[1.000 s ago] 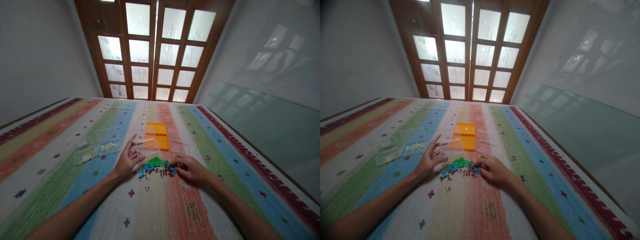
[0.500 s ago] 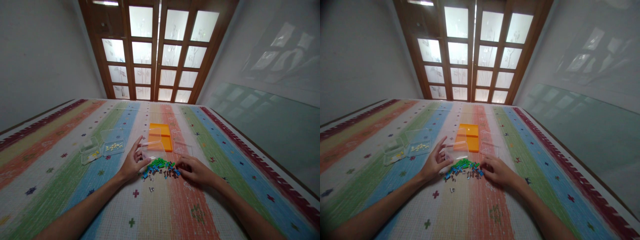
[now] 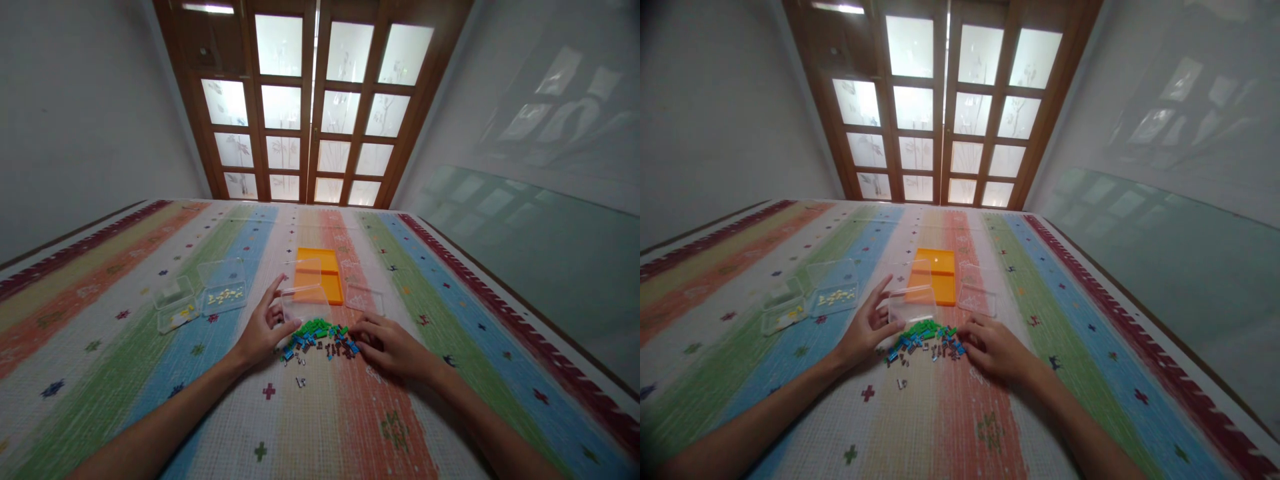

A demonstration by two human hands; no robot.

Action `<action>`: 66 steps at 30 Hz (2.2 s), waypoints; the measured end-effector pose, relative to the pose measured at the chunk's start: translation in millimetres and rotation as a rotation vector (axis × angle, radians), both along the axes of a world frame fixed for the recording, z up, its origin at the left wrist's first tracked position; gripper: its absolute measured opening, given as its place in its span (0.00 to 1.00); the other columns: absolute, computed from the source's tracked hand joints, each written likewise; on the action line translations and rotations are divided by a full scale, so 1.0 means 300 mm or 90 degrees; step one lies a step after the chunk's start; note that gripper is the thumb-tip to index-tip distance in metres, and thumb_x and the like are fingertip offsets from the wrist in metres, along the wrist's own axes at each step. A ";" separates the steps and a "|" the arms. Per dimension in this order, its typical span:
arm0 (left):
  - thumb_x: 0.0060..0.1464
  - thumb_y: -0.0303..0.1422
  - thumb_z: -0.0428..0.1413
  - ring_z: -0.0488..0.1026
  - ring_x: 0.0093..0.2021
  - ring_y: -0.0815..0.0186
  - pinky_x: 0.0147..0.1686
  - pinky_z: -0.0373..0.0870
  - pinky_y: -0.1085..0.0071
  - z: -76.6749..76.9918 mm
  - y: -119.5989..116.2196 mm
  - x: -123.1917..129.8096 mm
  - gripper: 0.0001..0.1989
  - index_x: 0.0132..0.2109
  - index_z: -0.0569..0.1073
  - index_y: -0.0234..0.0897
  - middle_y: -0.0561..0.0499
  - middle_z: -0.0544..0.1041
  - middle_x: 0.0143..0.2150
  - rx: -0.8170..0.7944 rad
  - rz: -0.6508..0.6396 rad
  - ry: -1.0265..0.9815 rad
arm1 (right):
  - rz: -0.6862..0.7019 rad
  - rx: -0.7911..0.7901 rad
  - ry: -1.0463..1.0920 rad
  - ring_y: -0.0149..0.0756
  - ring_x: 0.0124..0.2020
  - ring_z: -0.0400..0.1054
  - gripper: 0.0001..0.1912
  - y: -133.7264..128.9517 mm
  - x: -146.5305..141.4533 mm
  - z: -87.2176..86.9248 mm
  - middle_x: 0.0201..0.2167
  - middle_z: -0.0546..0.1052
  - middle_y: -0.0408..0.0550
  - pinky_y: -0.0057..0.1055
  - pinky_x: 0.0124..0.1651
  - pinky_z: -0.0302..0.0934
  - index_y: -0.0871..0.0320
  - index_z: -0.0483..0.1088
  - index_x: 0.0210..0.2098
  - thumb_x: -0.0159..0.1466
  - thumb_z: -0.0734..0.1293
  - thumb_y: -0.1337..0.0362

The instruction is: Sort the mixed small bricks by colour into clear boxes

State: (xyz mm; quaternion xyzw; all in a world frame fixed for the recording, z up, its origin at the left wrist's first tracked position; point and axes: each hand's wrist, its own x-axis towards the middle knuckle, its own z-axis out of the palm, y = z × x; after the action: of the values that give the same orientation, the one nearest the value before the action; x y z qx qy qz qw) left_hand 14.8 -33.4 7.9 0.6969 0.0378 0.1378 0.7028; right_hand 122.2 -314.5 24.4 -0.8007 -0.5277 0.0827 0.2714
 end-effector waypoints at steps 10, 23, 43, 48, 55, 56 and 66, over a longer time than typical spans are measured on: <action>0.47 0.36 0.68 0.73 0.38 0.72 0.47 0.74 0.64 0.001 0.001 -0.005 0.51 0.72 0.50 0.49 0.43 0.62 0.60 0.007 0.015 0.024 | -0.001 -0.009 0.025 0.37 0.41 0.69 0.12 -0.001 -0.007 0.016 0.41 0.74 0.52 0.33 0.45 0.63 0.57 0.75 0.47 0.71 0.62 0.64; 0.48 0.35 0.67 0.74 0.37 0.72 0.46 0.74 0.66 0.009 -0.002 -0.016 0.51 0.73 0.49 0.48 0.41 0.62 0.61 -0.001 0.008 0.028 | -0.005 -0.011 -0.002 0.36 0.40 0.68 0.12 -0.006 -0.010 0.016 0.40 0.73 0.50 0.32 0.44 0.63 0.57 0.73 0.48 0.72 0.61 0.62; 0.50 0.36 0.66 0.74 0.37 0.70 0.45 0.75 0.64 0.010 -0.010 -0.017 0.49 0.72 0.50 0.48 0.41 0.66 0.61 0.047 -0.012 -0.002 | -0.048 0.078 -0.023 0.34 0.33 0.67 0.10 0.035 -0.004 0.030 0.36 0.73 0.49 0.30 0.37 0.60 0.57 0.70 0.40 0.72 0.61 0.60; 0.51 0.37 0.66 0.74 0.38 0.70 0.45 0.74 0.64 0.011 -0.015 -0.021 0.48 0.72 0.50 0.47 0.40 0.66 0.61 0.060 -0.026 -0.011 | -0.050 0.193 -0.068 0.31 0.29 0.65 0.09 0.118 -0.010 0.112 0.35 0.74 0.48 0.30 0.34 0.59 0.56 0.71 0.41 0.72 0.61 0.60; 0.51 0.37 0.66 0.76 0.43 0.65 0.47 0.74 0.62 0.002 -0.015 -0.019 0.49 0.73 0.49 0.46 0.40 0.66 0.61 0.052 -0.034 -0.019 | 0.005 0.126 -0.136 0.31 0.30 0.67 0.04 0.298 0.026 0.124 0.33 0.75 0.47 0.28 0.36 0.57 0.60 0.74 0.38 0.66 0.66 0.69; 0.51 0.37 0.66 0.75 0.43 0.65 0.47 0.74 0.62 0.000 -0.014 -0.019 0.49 0.73 0.49 0.46 0.40 0.66 0.61 0.055 -0.036 -0.024 | 0.001 0.103 -0.142 0.32 0.31 0.68 0.04 0.318 0.029 0.122 0.34 0.76 0.48 0.28 0.36 0.57 0.61 0.75 0.38 0.65 0.67 0.69; 0.51 0.37 0.66 0.75 0.41 0.67 0.46 0.74 0.64 0.001 -0.014 -0.016 0.48 0.73 0.50 0.48 0.42 0.67 0.60 0.030 -0.037 -0.040 | -0.030 -0.060 -0.190 0.35 0.36 0.71 0.08 0.375 0.013 0.152 0.38 0.79 0.51 0.28 0.37 0.56 0.60 0.80 0.39 0.64 0.68 0.70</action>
State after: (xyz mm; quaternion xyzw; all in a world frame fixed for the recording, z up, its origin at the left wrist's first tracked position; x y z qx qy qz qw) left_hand 9.9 -37.5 8.1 0.7093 -0.0078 0.1394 0.6910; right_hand 126.2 -202.0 70.0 -0.8281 -0.5388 -0.0188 0.1538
